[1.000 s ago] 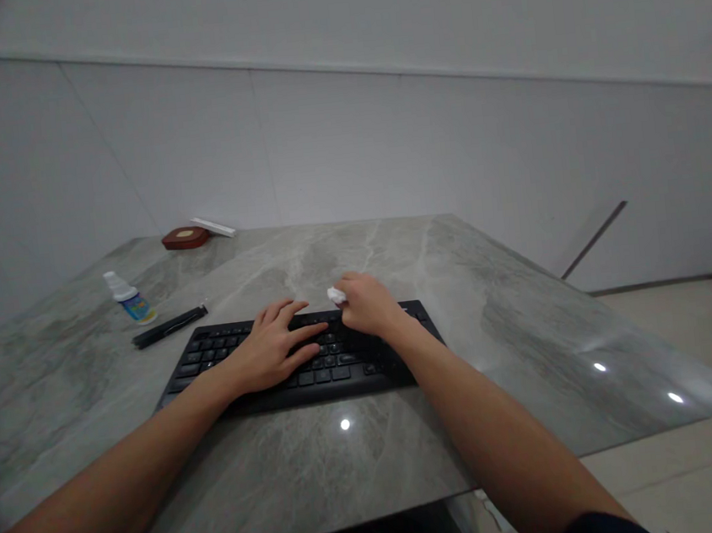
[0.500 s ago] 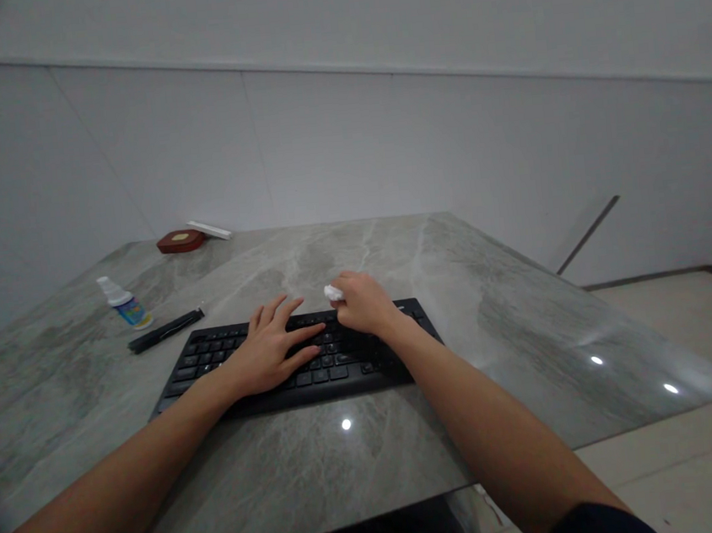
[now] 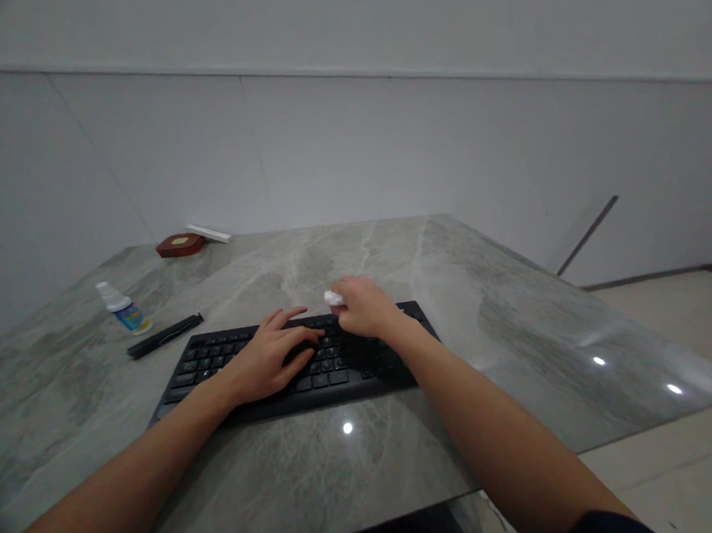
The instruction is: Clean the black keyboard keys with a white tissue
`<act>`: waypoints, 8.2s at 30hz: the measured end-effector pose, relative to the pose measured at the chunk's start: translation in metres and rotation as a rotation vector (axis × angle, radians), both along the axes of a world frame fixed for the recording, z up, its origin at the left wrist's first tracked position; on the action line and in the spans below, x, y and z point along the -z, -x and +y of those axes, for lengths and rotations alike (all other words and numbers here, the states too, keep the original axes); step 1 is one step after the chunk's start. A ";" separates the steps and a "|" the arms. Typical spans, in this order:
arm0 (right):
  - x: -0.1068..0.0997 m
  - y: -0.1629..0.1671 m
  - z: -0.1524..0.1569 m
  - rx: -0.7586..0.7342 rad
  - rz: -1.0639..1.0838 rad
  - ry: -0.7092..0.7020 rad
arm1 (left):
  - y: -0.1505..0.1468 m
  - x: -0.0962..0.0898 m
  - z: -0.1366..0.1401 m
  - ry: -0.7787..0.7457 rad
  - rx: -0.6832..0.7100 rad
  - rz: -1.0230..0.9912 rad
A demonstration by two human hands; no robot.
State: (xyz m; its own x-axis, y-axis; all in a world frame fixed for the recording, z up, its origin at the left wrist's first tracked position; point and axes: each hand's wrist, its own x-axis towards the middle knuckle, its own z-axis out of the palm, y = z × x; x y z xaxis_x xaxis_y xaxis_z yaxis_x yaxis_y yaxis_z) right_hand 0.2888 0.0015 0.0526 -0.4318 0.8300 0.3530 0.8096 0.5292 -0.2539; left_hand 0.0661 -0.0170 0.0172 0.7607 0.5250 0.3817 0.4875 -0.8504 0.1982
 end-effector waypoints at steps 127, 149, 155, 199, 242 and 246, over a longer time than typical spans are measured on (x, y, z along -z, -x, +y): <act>0.021 -0.009 -0.009 -0.179 0.070 -0.031 | -0.016 0.009 -0.011 -0.283 -0.014 -0.033; 0.027 -0.011 -0.006 -0.188 0.056 -0.085 | -0.015 0.009 -0.012 -0.262 -0.006 -0.029; 0.021 -0.013 -0.009 -0.200 0.044 -0.063 | -0.016 0.008 -0.013 -0.256 -0.001 -0.040; 0.022 -0.014 -0.008 -0.286 0.086 0.017 | -0.017 0.007 -0.012 -0.255 0.018 -0.057; 0.030 -0.003 -0.007 -0.172 0.029 -0.071 | -0.016 0.008 -0.013 -0.234 0.002 -0.023; 0.027 -0.005 -0.007 -0.254 0.029 -0.045 | -0.016 0.009 -0.012 -0.227 0.004 -0.015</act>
